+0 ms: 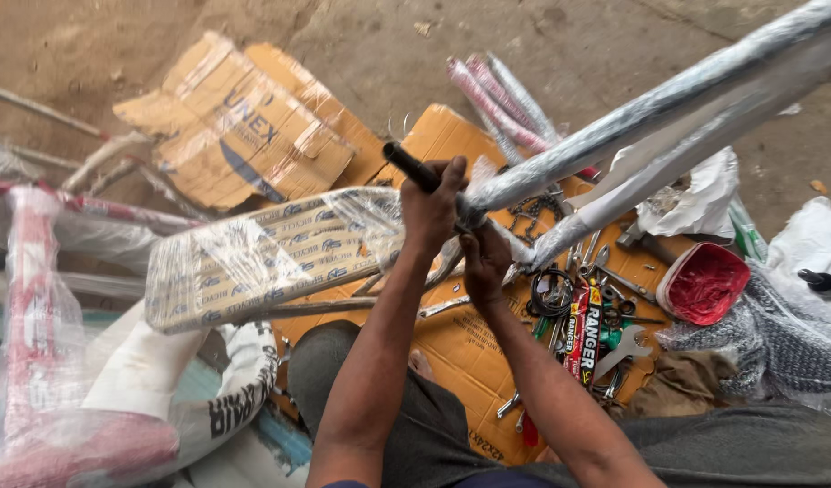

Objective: The person assembles a bicycle by attaching the seat post and saddle to the frame. They use a wrench to tighten the seat post clamp and apply red grease to the seat post before insertion.

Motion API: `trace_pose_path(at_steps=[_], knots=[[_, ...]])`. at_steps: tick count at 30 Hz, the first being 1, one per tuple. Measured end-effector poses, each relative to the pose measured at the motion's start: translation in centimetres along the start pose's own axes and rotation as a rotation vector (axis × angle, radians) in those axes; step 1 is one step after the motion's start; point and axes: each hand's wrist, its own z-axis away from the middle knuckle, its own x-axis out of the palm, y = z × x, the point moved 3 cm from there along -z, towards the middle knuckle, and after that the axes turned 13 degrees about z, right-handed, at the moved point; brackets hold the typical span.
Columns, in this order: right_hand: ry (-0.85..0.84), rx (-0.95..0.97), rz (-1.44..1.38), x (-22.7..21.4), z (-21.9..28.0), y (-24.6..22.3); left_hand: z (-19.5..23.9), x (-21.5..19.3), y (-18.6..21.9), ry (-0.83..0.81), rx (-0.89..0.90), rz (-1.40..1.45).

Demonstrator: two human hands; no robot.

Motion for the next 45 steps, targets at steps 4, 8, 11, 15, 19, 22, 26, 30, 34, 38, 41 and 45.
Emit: trace_pose_path(at_steps=[4, 8, 11, 15, 19, 22, 26, 30, 34, 38, 41, 45], knots=[[-0.320, 0.004, -0.017, -3.7, -1.5, 1.4, 0.7, 0.3, 1.2, -0.023, 0.046, 0.013], [-0.373, -0.355, 0.596, -9.0, -6.5, -2.4, 0.9, 0.1, 1.8, 0.019, 0.045, -0.072], [-0.435, -0.668, 0.880, -9.8, -9.9, -7.5, 1.6, 0.2, 2.2, 0.030, 0.107, -0.072], [-0.556, -0.692, 1.060, -9.1, -11.0, -10.0, 1.1, 0.3, 2.7, 0.021, 0.069, -0.062], [-0.386, -0.698, 0.972, -8.8, -9.5, -9.1, 1.7, 0.4, 2.3, 0.007, -0.012, 0.098], [-0.589, -0.624, 0.859, -9.5, -9.9, -7.5, 1.9, -0.1, 3.0, -0.004, 0.108, -0.003], [-0.732, -0.597, 1.080, -12.5, -12.2, -4.9, 4.0, -0.5, 4.4, -0.119, 0.094, -0.174], [-0.523, -0.577, 1.068, -13.7, -9.4, 0.0, 5.1, -1.4, 6.1, -0.232, -0.001, -0.536], [-0.440, -0.019, 0.508, -8.1, -0.4, 13.5, 5.6, -1.2, 7.1, -0.267, -0.031, -0.596], [-0.190, 0.301, -0.138, 3.8, 10.1, 13.7, 5.2, -1.5, 8.4, -0.244, -0.100, -0.749], [-0.362, 0.204, -0.151, 0.6, 8.3, 14.6, 5.3, -1.6, 8.4, -0.332, -0.059, -0.642], [-0.554, 0.002, 0.696, -9.9, -0.1, 7.5, 4.2, -3.5, 7.4, -0.497, -0.069, -0.547]])
